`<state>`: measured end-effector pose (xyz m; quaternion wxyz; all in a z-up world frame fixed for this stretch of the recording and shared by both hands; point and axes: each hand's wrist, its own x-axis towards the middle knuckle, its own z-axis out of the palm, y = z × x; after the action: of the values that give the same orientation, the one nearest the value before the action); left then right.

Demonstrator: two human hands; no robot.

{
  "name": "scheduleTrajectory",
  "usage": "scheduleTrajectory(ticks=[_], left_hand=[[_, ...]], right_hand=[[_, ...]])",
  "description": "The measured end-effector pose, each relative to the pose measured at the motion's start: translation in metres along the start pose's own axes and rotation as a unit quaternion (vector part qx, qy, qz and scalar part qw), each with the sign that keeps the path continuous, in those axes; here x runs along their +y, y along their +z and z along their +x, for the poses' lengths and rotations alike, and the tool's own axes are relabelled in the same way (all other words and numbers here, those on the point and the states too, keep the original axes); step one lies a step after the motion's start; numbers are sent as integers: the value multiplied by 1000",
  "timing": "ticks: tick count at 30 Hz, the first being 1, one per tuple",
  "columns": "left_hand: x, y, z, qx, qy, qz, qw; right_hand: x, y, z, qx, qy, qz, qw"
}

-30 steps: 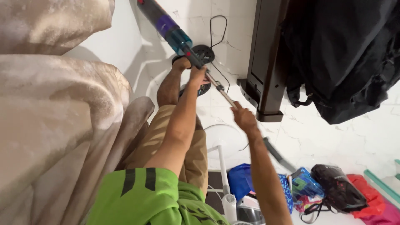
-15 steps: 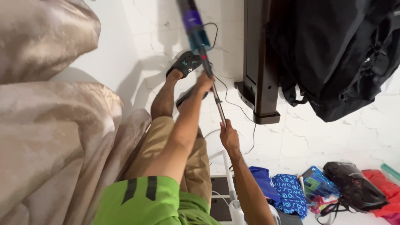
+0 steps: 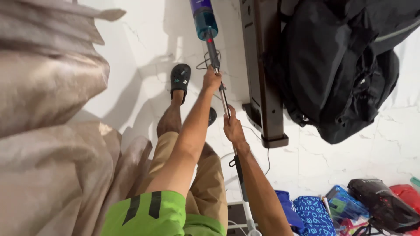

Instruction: Assembling or adjusting the components of a handheld vacuum cleaner.

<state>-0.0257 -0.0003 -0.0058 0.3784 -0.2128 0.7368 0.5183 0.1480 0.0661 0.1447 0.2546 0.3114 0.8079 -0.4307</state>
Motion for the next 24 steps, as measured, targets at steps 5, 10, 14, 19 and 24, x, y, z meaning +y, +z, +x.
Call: scheduleTrajectory(ticks=[5,10,14,19,24], left_hand=[[33,-30,53,17,46,1,999],[72,-65,111,53,73,37,995],[100,-100,188,101,33,36,994],[172,-172,251,78,30,-1,997],[194,-210,305,43,130,111,984]], right_hand=[[-52,-4,47,2,-105,-18,994],[-110,-12,115,-30,-79,-63,994],[-169,-13,180,-51,-81,-78,992],[-241,21,260,7,-67,-103,992],[-302,35,323,33,-34,-62,997]])
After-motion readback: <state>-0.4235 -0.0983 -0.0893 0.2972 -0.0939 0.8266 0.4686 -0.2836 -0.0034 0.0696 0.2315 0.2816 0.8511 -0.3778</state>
